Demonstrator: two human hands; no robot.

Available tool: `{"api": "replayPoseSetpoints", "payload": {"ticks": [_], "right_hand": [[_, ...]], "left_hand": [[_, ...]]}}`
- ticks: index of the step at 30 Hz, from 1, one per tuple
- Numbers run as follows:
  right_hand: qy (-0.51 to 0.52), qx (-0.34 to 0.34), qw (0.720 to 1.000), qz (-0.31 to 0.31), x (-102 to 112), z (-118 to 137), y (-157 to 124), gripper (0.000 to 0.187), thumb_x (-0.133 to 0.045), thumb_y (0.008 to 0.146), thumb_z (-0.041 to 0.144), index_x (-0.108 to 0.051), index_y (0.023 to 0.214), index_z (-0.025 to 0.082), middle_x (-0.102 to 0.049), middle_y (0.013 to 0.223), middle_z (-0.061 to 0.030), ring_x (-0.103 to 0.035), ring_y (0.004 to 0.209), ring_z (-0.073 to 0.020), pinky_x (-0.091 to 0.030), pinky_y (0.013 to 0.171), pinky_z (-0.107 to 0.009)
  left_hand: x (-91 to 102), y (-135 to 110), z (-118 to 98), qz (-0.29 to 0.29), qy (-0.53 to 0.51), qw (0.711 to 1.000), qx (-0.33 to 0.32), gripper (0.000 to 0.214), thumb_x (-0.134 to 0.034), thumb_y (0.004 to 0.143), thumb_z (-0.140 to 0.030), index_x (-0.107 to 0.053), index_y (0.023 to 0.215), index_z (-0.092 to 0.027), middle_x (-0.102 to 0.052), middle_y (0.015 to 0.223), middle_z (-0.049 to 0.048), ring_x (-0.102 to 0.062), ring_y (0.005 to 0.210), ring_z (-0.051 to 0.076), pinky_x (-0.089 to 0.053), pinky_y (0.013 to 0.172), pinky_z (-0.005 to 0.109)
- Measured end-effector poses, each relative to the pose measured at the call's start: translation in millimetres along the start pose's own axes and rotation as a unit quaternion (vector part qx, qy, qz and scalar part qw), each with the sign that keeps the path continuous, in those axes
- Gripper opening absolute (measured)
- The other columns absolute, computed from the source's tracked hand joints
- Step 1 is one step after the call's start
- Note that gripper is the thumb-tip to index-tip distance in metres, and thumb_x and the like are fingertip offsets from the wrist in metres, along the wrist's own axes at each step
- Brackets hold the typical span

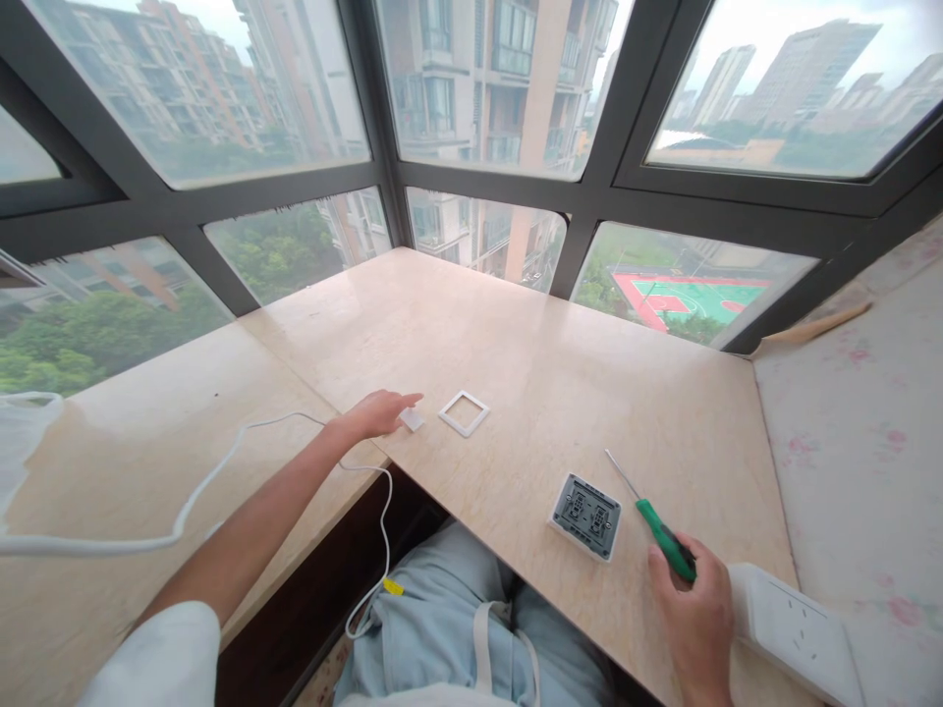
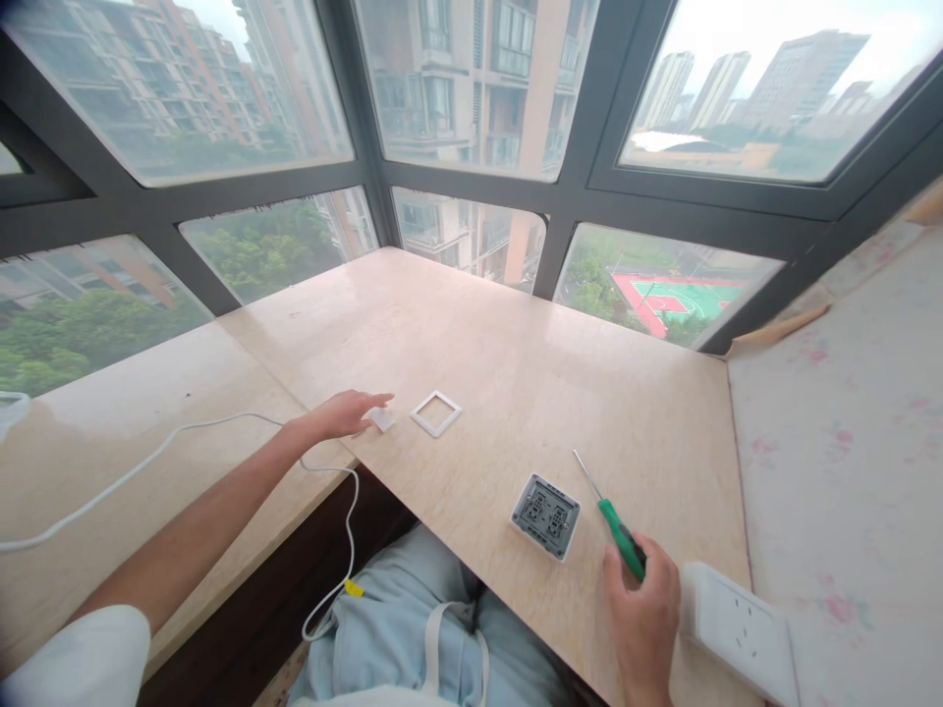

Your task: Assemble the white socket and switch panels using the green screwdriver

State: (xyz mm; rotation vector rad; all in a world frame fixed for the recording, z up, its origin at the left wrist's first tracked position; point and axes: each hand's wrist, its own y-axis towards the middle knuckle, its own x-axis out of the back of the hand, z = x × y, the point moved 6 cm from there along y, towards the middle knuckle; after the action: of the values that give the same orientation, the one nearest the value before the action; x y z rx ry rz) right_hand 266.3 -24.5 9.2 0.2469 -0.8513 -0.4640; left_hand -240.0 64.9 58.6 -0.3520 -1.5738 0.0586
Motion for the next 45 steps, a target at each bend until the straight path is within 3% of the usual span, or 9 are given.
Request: {"api": "replayPoseSetpoints", "payload": {"ticks": [11, 17, 22, 26, 30, 33, 36, 40, 45], "right_hand": [[0.012, -0.055, 0.998, 0.009, 1, -5, -6, 0.058, -0.056, 0.077, 0.054, -0.058, 0.115, 0.009, -0.061, 0.109, -0.0192, -0.057, 0.105, -0.0355, -0.044, 0.095, -0.053], [0.009, -0.01, 1.0, -0.016, 1, -4, -6, 0.054, -0.057, 0.081, 0.052, -0.058, 0.114, 0.01, -0.061, 0.108, -0.0189, -0.058, 0.103, -0.0341, -0.045, 0.093, -0.054], [-0.003, 0.101, 0.992, -0.081, 7, 13, -10, 0.047, -0.059, 0.087, 0.043, -0.056, 0.119, 0.009, -0.059, 0.115, -0.0211, -0.055, 0.113, -0.0338, -0.043, 0.098, -0.056], [0.006, 0.173, 0.98, -0.101, 11, 31, -16, 0.038, -0.061, 0.089, 0.028, -0.054, 0.123, 0.012, -0.058, 0.119, -0.0197, -0.053, 0.118, -0.0304, -0.045, 0.099, -0.054], [0.043, 0.177, 0.981, -0.066, 10, 35, -19, 0.039, -0.06, 0.09, 0.025, -0.051, 0.127, 0.017, -0.059, 0.12, -0.0161, -0.057, 0.115, -0.028, -0.049, 0.096, -0.052], [0.05, 0.168, 0.983, -0.043, 8, 33, -20, 0.042, -0.059, 0.091, 0.026, -0.049, 0.131, 0.019, -0.06, 0.12, -0.0147, -0.058, 0.114, -0.0274, -0.051, 0.094, -0.052], [0.049, 0.174, 0.983, -0.027, 6, 34, -22, 0.043, -0.058, 0.091, 0.023, -0.047, 0.133, 0.02, -0.06, 0.121, -0.0145, -0.057, 0.115, -0.0273, -0.051, 0.094, -0.051], [0.058, 0.199, 0.978, -0.01, 4, 38, -22, 0.044, -0.059, 0.091, 0.021, -0.047, 0.133, 0.019, -0.06, 0.121, -0.0148, -0.057, 0.117, -0.0271, -0.051, 0.095, -0.051], [0.068, 0.193, 0.979, 0.004, 3, 38, -22, 0.044, -0.058, 0.091, 0.02, -0.047, 0.133, 0.019, -0.061, 0.121, -0.0147, -0.057, 0.117, -0.027, -0.051, 0.096, -0.05]], "left_hand": [[-3.9, 6, -13, -0.035, 0.064, 0.994, -0.079, 0.054, -0.06, 0.078, -0.015, -0.056, 0.132, -0.019, -0.068, 0.118, 0.0119, -0.065, 0.107, 0.028, -0.046, 0.092, 0.037], [9.6, -5, -32, -0.16, -0.114, 0.978, -0.065, 0.051, -0.061, 0.076, -0.021, -0.058, 0.126, -0.017, -0.07, 0.105, 0.0069, -0.067, 0.095, 0.024, -0.051, 0.088, 0.036], [18.1, -12, -79, -0.219, -0.394, 0.89, -0.07, 0.047, -0.064, 0.076, -0.029, -0.06, 0.12, -0.015, -0.069, 0.098, 0.0053, -0.068, 0.08, 0.016, -0.057, 0.078, 0.03], [18.7, -12, -141, -0.156, -0.511, 0.842, -0.079, 0.044, -0.064, 0.077, -0.029, -0.061, 0.12, -0.015, -0.068, 0.1, 0.0062, -0.068, 0.08, 0.015, -0.058, 0.076, 0.029], [15.6, -11, -208, -0.112, -0.561, 0.815, -0.096, 0.043, -0.061, 0.081, -0.032, -0.06, 0.121, -0.016, -0.066, 0.104, 0.0079, -0.066, 0.077, 0.014, -0.057, 0.071, 0.027], [8.6, -7, -251, -0.098, -0.551, 0.822, -0.11, 0.043, -0.058, 0.082, -0.029, -0.058, 0.124, -0.017, -0.065, 0.108, 0.0082, -0.064, 0.073, 0.012, -0.055, 0.068, 0.026], [2.9, -3, -281, -0.122, -0.477, 0.862, -0.118, 0.043, -0.055, 0.083, -0.022, -0.056, 0.126, -0.018, -0.064, 0.111, 0.0088, -0.062, 0.072, 0.012, -0.054, 0.069, 0.028], [-2.8, 0, -302, -0.146, -0.37, 0.908, -0.132, 0.04, -0.054, 0.084, -0.018, -0.058, 0.124, -0.019, -0.062, 0.116, 0.0102, -0.063, 0.081, 0.017, -0.054, 0.075, 0.032], [-6.4, -1, -313, -0.169, -0.301, 0.926, -0.154, 0.03, -0.054, 0.087, -0.022, -0.061, 0.116, -0.021, -0.065, 0.11, 0.0095, -0.065, 0.093, 0.023, -0.054, 0.08, 0.035]]}}
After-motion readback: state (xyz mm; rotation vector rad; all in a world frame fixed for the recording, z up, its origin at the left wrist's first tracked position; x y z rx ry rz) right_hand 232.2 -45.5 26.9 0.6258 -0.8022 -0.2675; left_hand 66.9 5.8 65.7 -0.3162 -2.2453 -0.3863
